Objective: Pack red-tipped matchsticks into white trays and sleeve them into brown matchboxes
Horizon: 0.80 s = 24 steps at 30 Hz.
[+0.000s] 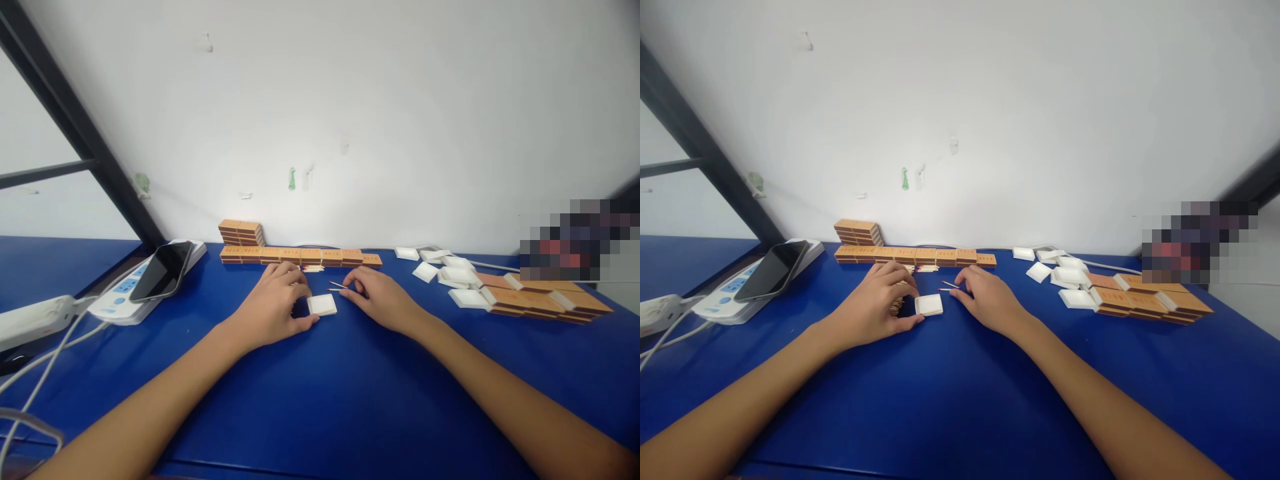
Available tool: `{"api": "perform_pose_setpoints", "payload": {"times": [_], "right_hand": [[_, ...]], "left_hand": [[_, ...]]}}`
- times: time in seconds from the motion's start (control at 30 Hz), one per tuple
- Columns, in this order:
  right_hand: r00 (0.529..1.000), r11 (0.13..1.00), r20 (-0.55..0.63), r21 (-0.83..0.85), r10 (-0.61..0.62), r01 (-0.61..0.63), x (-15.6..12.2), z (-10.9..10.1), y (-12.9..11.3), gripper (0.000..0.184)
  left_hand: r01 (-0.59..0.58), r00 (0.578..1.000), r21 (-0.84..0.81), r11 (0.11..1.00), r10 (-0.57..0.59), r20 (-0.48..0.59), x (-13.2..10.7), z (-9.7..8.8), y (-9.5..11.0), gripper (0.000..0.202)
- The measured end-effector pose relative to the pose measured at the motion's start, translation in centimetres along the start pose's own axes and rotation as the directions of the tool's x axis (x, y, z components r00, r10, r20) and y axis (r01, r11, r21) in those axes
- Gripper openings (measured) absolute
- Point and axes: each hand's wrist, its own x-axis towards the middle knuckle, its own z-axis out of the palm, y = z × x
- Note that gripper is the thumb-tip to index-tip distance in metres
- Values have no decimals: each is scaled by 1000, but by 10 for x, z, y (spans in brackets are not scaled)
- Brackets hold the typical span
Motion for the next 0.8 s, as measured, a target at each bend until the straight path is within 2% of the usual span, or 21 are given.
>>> {"api": "perform_pose_setpoints", "payload": {"times": [0.2,0.37,0.5,0.63,0.7,0.8], "right_hand": [[999,1000,46,-10,5,-4,1,7,4,10],[998,998,43,42,-38,36,-2,-2,-2,12],[987,984,-12,77,-158,159,-7,-8,-18,12],[965,966,20,14,-260,260,-14,-1,-30,9],[970,970,14,43,-241,241,-14,2,-32,9],[991,976,-34,170,-131,135,-5,0,-30,14]], "left_hand": [[1,1000,8,1000,-1,3,0,0,0,31],[1,1000,10,1000,-1,1,0,-1,-2,31],[-4,1000,13,1000,4,-12,-1,-2,-1,31],[-4,1000,4,1000,5,-11,-1,-2,0,29],[-4,1000,5,1000,4,-13,-1,-3,1,28],[-4,1000,9,1000,4,-24,-1,-5,0,27]]}}
